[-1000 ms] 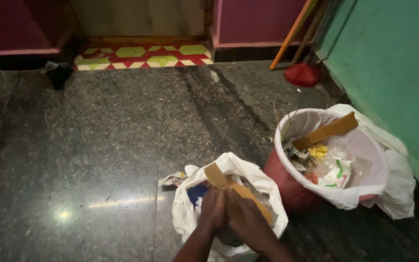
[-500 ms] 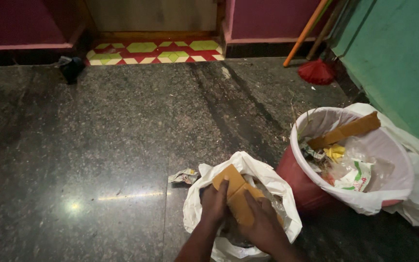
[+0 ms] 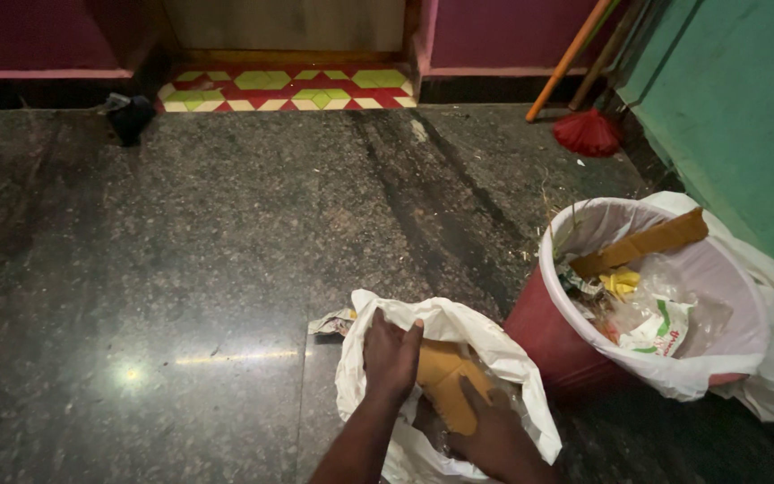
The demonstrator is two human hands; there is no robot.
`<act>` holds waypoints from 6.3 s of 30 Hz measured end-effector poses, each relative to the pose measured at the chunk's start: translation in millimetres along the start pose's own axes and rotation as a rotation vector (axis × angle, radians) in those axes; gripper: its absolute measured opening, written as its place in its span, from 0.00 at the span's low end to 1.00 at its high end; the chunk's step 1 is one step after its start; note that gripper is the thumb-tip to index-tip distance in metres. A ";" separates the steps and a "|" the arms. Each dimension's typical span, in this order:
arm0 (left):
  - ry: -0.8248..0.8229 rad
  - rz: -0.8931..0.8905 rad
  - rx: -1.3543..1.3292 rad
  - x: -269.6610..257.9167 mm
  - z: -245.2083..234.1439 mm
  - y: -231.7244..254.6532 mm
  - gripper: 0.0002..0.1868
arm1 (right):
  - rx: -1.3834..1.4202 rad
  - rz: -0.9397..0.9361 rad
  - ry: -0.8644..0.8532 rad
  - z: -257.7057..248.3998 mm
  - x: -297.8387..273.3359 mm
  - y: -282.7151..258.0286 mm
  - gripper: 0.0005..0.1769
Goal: The person sorts through a pink bucket of mixed waste, picking out items like plastic bottles, cardboard, and food scraps. They transfer these items one by one into a white cloth bag placed on the floor.
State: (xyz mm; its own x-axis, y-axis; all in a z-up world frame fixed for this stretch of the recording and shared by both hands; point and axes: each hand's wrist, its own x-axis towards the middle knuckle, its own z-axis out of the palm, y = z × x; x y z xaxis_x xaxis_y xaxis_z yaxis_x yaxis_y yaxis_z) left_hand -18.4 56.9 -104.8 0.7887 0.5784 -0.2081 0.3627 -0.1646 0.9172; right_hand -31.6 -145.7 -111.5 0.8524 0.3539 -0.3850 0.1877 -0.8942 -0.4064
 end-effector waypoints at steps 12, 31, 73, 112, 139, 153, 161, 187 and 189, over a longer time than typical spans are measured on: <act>-0.292 0.164 0.662 -38.8 -17.4 -32.7 0.46 | -0.188 0.069 0.000 43.5 15.5 12.5 0.50; -0.445 0.178 1.203 -52.0 -12.9 -7.7 0.60 | -0.293 0.099 -0.219 -0.3 4.7 -15.5 0.55; -0.280 0.712 0.994 -57.5 46.0 -16.0 0.07 | -0.282 -0.215 0.028 -98.7 -37.6 -3.3 0.28; -0.354 1.226 0.653 -55.3 118.9 205.3 0.04 | -0.135 -0.082 0.618 -240.7 -45.8 44.9 0.18; -0.294 0.785 0.933 -35.2 183.3 205.2 0.38 | -0.032 0.204 0.346 -234.9 22.0 91.7 0.33; -0.353 0.801 1.013 -39.4 178.8 210.5 0.22 | -0.082 0.054 0.138 -210.8 77.6 144.2 0.35; -0.287 0.872 0.964 -30.6 187.8 198.5 0.15 | -0.215 -0.121 -0.018 -166.1 136.9 198.6 0.26; -0.379 0.836 1.012 -25.8 191.8 210.1 0.17 | -0.144 -0.048 -0.167 -141.7 198.1 255.7 0.30; -0.385 0.831 1.035 -26.3 191.7 210.0 0.17 | -0.156 -0.041 -0.157 -140.3 199.1 255.2 0.30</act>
State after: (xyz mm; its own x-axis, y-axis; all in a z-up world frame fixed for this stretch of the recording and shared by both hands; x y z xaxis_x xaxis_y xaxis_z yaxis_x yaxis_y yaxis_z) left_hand 132.2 -146.1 28.2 0.9775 -0.2077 0.0355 -0.2107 -0.9600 0.1844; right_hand 254.5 -341.8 -175.6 0.7584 0.4179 -0.5002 0.3039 -0.9056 -0.2958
